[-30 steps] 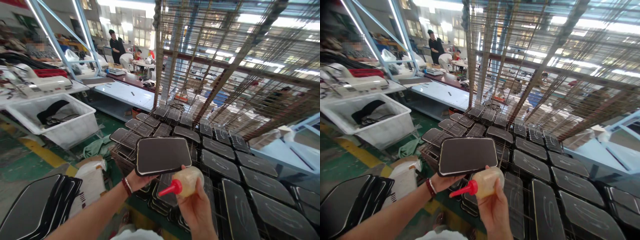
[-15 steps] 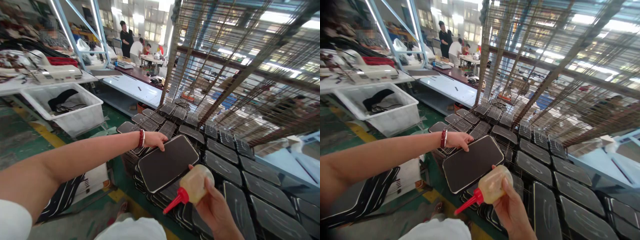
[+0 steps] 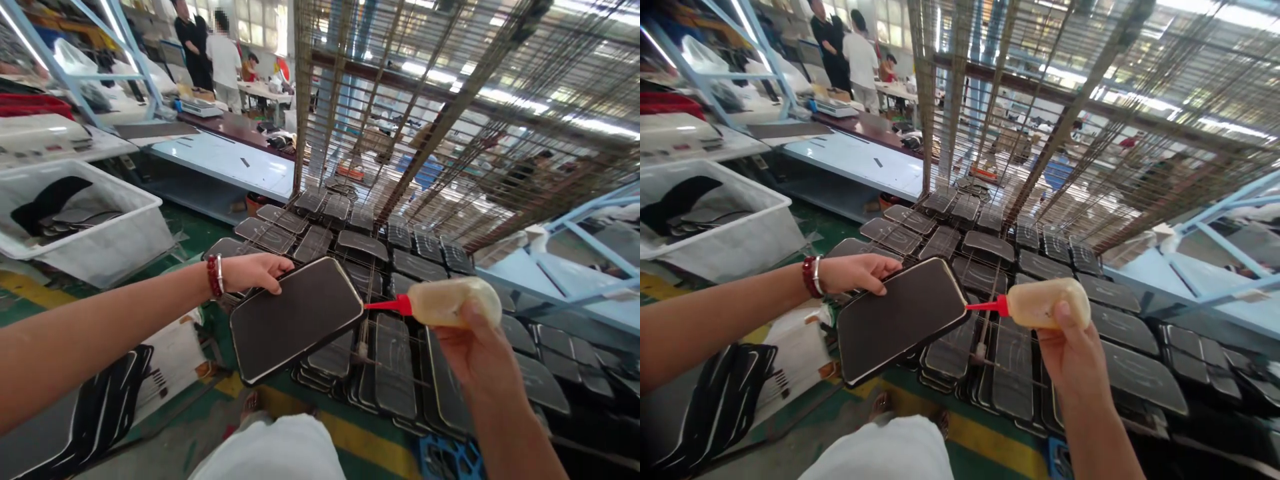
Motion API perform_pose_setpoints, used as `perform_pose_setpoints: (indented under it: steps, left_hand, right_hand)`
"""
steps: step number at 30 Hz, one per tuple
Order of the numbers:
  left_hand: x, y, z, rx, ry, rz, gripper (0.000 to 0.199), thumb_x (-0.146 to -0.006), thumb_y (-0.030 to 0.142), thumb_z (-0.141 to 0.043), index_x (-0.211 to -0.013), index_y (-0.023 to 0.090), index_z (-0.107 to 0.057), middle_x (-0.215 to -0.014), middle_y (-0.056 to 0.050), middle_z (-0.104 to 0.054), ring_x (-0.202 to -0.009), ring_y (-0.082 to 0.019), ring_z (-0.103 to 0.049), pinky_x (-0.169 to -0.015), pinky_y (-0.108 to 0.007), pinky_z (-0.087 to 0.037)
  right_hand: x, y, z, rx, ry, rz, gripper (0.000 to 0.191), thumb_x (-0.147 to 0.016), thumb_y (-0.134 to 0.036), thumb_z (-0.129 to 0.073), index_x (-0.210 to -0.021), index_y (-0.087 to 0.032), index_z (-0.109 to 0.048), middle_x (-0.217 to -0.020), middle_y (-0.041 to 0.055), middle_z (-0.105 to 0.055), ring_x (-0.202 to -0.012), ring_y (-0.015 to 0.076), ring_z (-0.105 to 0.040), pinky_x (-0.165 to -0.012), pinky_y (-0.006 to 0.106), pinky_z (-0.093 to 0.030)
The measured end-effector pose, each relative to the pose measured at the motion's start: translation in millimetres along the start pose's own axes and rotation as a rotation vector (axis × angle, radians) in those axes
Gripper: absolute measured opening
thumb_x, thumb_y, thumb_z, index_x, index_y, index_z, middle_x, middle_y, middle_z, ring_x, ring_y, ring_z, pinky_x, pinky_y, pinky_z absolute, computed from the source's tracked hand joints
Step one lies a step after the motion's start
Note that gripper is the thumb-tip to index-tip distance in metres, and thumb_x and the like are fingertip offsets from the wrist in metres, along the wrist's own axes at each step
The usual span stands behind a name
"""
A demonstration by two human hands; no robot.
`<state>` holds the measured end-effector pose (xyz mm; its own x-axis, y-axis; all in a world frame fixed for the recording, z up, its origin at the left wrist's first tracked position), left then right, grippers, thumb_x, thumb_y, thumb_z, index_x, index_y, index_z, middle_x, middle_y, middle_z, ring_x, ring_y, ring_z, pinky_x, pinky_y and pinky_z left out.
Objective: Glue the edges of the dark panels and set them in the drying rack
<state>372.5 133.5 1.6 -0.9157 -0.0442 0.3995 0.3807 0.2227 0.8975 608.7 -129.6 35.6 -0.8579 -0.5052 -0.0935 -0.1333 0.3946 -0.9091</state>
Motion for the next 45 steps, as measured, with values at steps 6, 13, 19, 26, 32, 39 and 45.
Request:
perform_pose_setpoints:
  steps: [6, 13, 19, 26, 32, 39, 45]
  left_hand:
    - [4, -3, 3.0, 0.039, 0.019, 0.005, 0.04, -0.059, 0.007, -0.071, -0.099, 0.014, -0.069, -0.099, -0.012, -0.076, -0.079, -0.023, -0.073, -0.067, -0.028, -0.057]
    - [3, -11, 3.1, 0.153, 0.037, -0.016, 0.037, -0.058, 0.006, -0.072, -0.094, 0.014, -0.067, -0.092, -0.009, -0.077, -0.077, -0.021, -0.072, -0.067, -0.027, -0.056]
    - [1, -14, 2.0, 0.247, 0.05, -0.008, 0.042, -0.059, 0.005, -0.072, -0.1, 0.012, -0.066, -0.091, -0.011, -0.076, -0.08, -0.023, -0.073, -0.072, -0.03, -0.057]
    - [-1, -15, 1.0, 0.275, 0.092, -0.011, 0.04, -0.059, 0.003, -0.071, -0.098, 0.012, -0.067, -0.09, -0.012, -0.076, -0.08, -0.024, -0.073, -0.073, -0.032, -0.058]
    - [-6, -18, 3.4, 0.303, 0.114, -0.019, 0.042, -0.059, 0.001, -0.069, -0.1, 0.011, -0.067, -0.09, -0.013, -0.075, -0.081, -0.025, -0.073, -0.072, -0.034, -0.058]
    - [-13, -23, 6.4, 0.326, 0.163, -0.011, 0.038, -0.058, 0.001, -0.067, -0.095, 0.01, -0.067, -0.088, -0.013, -0.075, -0.074, -0.023, -0.072, -0.069, -0.033, -0.059]
    - [-17, -25, 10.3, 0.347, 0.191, -0.004, 0.033, -0.058, 0.001, -0.065, -0.091, 0.009, -0.068, -0.085, -0.013, -0.075, -0.073, -0.022, -0.072, -0.068, -0.033, -0.059]
  right_hand:
    - [5, -1, -7, 0.047, -0.011, 0.035, 0.05, -0.069, -0.035, -0.085, -0.113, -0.019, -0.067, -0.102, 0.0055, -0.069, -0.088, 0.0176, -0.067, -0.074, 0.026, -0.06]
    - [10, 12, -2, -0.017, 0.12, 0.09, 0.048, -0.068, -0.035, -0.086, -0.109, -0.02, -0.067, -0.104, 0.004, -0.067, -0.092, 0.0194, -0.066, -0.075, 0.032, -0.062]
    - [21, 18, 0, -0.023, 0.191, 0.091, 0.045, -0.067, -0.034, -0.086, -0.105, -0.02, -0.067, -0.103, 0.0035, -0.066, -0.092, 0.0199, -0.065, -0.071, 0.031, -0.062]
    - [40, 24, -9, -0.015, 0.166, 0.07, 0.034, -0.074, -0.032, -0.081, -0.104, -0.021, -0.068, -0.1, 0.0018, -0.067, -0.091, 0.0158, -0.064, -0.076, 0.026, -0.059]
    - [56, 33, -13, 0.007, 0.134, 0.036, 0.036, -0.078, -0.034, -0.078, -0.11, -0.024, -0.066, -0.105, 0.0016, -0.067, -0.095, 0.0162, -0.064, -0.08, 0.027, -0.056]
    - [73, 39, -25, 0.004, 0.097, -0.006, 0.041, -0.079, -0.036, -0.076, -0.116, -0.024, -0.062, -0.112, 0.0062, -0.067, -0.106, 0.0246, -0.063, -0.089, 0.038, -0.054]
    - [86, 43, -25, 0.043, 0.045, -0.027, 0.049, -0.082, -0.035, -0.071, -0.127, -0.023, -0.055, -0.116, 0.0137, -0.066, -0.11, 0.0311, -0.062, -0.09, 0.048, -0.052]
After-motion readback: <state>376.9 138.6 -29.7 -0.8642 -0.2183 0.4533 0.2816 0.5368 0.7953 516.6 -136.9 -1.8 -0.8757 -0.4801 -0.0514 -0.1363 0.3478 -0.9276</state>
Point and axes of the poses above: each hand's wrist, its own x-axis away from the middle knuckle, its own z-axis out of the back of the hand, y = z × x, the point moved 7 cm from there along -x, towards the middle knuckle
